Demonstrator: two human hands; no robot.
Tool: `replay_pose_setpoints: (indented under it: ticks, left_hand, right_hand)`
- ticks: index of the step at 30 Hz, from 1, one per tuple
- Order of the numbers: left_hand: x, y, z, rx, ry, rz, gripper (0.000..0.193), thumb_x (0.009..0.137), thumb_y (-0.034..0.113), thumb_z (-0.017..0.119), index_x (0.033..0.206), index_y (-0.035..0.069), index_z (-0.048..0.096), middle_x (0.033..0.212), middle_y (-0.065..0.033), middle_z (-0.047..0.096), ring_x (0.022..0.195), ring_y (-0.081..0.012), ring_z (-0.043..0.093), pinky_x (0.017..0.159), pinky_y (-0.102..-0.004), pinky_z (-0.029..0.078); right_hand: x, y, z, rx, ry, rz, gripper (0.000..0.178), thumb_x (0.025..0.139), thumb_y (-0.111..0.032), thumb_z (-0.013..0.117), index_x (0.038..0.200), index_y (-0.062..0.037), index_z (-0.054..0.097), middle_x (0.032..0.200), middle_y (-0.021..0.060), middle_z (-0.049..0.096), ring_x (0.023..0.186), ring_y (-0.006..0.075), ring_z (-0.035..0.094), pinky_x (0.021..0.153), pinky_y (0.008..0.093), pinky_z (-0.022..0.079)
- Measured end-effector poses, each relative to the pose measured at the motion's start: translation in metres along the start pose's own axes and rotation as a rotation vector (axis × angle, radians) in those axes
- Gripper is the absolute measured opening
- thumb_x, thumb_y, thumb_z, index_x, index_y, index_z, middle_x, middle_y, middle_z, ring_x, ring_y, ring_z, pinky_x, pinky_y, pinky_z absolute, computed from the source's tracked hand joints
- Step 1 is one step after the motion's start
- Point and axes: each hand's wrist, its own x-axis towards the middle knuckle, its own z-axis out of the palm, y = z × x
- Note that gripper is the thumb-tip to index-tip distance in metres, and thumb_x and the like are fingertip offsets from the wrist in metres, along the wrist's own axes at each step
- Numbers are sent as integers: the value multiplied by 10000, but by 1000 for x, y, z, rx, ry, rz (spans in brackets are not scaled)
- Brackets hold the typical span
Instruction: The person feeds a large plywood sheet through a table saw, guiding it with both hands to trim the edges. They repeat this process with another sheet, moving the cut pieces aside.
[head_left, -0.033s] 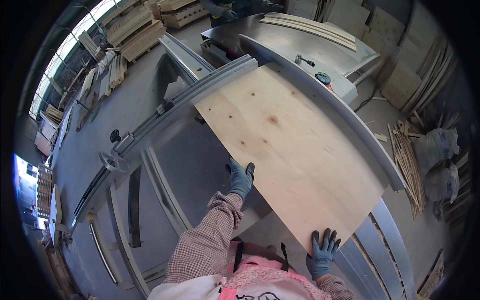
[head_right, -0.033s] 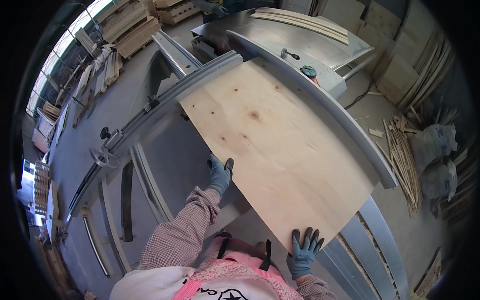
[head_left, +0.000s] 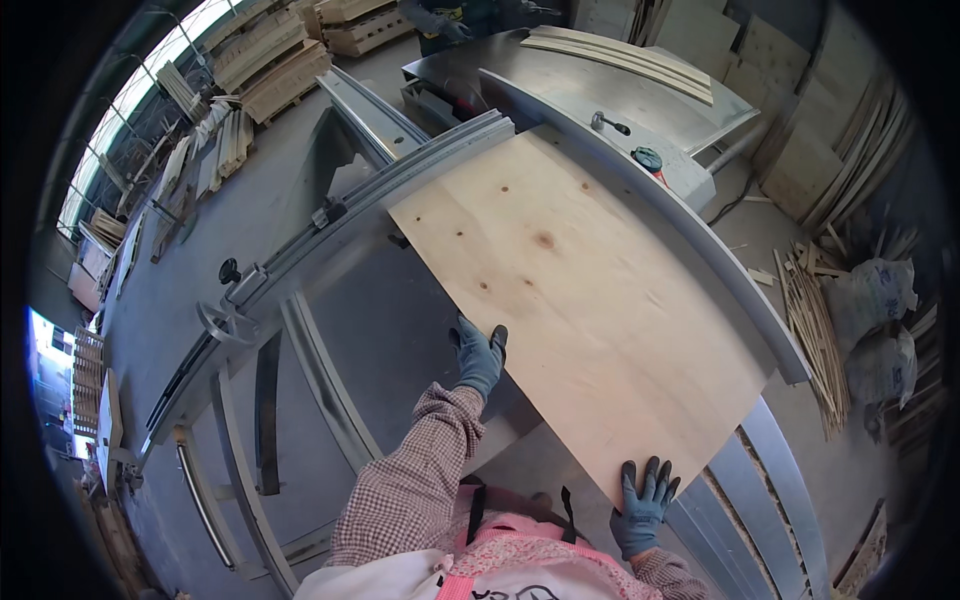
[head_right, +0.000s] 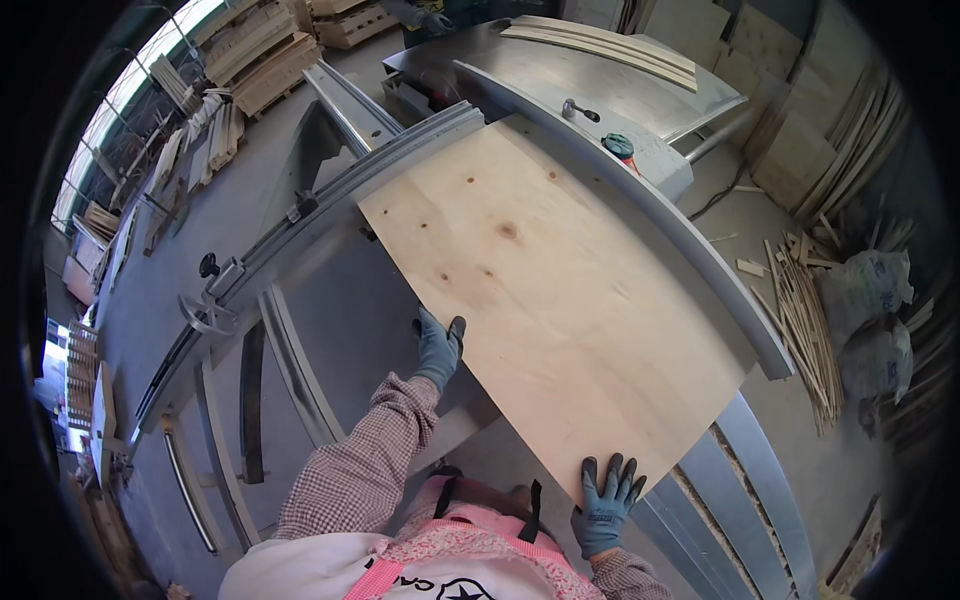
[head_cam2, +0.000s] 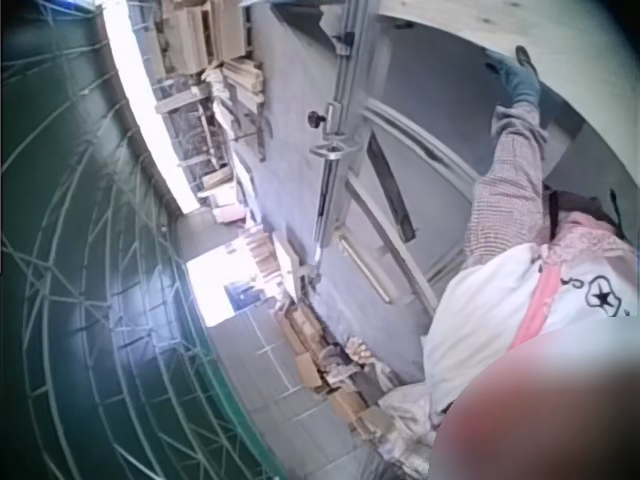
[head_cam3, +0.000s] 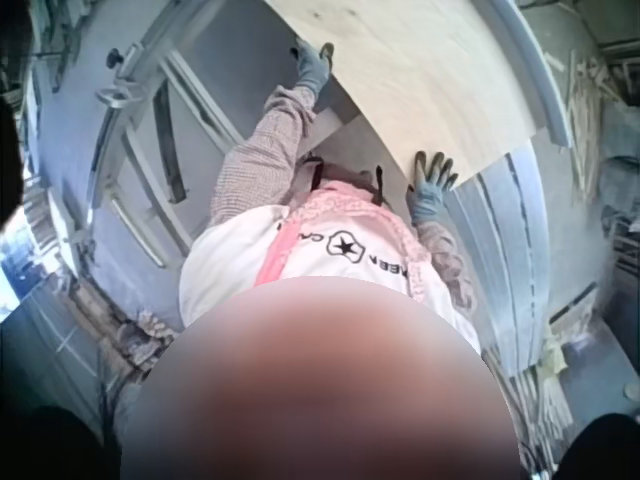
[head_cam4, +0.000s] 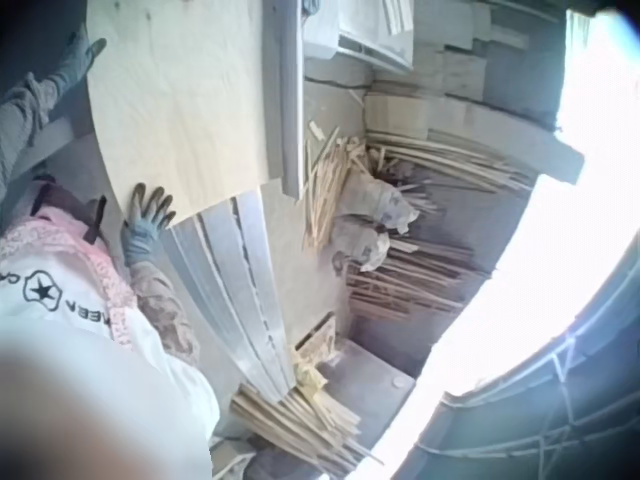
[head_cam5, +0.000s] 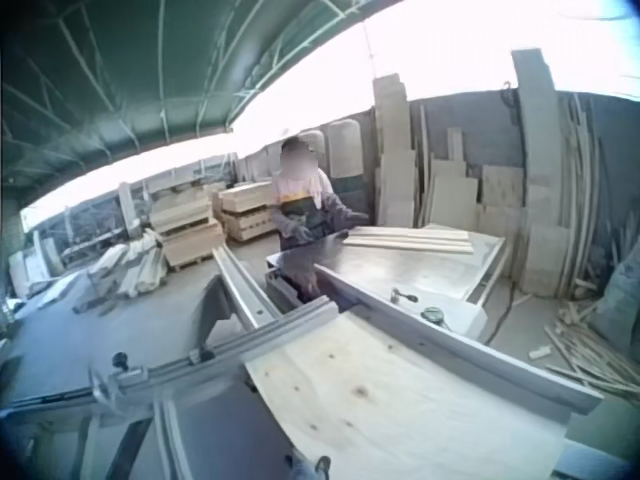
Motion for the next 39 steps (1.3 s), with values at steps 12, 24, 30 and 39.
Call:
replay_pose_setpoints:
  ticks: [12, 24, 30, 39]
  left_hand:
    - [11, -5, 5, 24, 29, 2, 855, 854, 418, 593, 1350, -149, 190, 1399, -294, 327, 1279, -409, 358, 1114, -474, 202]
    - [4, 30, -14, 200, -125, -73, 921, 855, 526, 514, 1369, -149, 155, 1397, -311, 311, 1320, -385, 310, 1118, -494, 160]
    - [-87, 24, -74, 273, -429, -106, 1052, 760, 648, 565, 1438, -26, 125, 1462, -314, 174, 1378, -436, 126, 1125, -508, 55]
    - [-194, -22, -135, 755, -514, -156, 1133, 636, 533, 763, 1464, 91, 130, 1499, -211, 177, 1386, -406, 135, 1106, -555, 60]
  right_hand:
    - [5, -3, 2, 11, 12, -25, 797, 616, -100, 602, 1386, -151, 402, 1478, 264, 204, 1375, 487, 104, 1085, 618, 34]
    - [0, 7, 11, -51, -10, -3, 868, 610, -106, 623, 1427, -192, 344, 1503, 247, 151, 1386, 475, 68, 1088, 611, 6]
    - [3, 7, 21, -31, 26, -28, 824, 658, -136, 639, 1425, -208, 346, 1489, 247, 194, 1387, 465, 86, 1084, 616, 15]
    - [-2, 9, 11, -101, -69, 10, 921, 651, -203, 716, 1453, -241, 266, 1511, 222, 139, 1399, 442, 54, 1093, 607, 11]
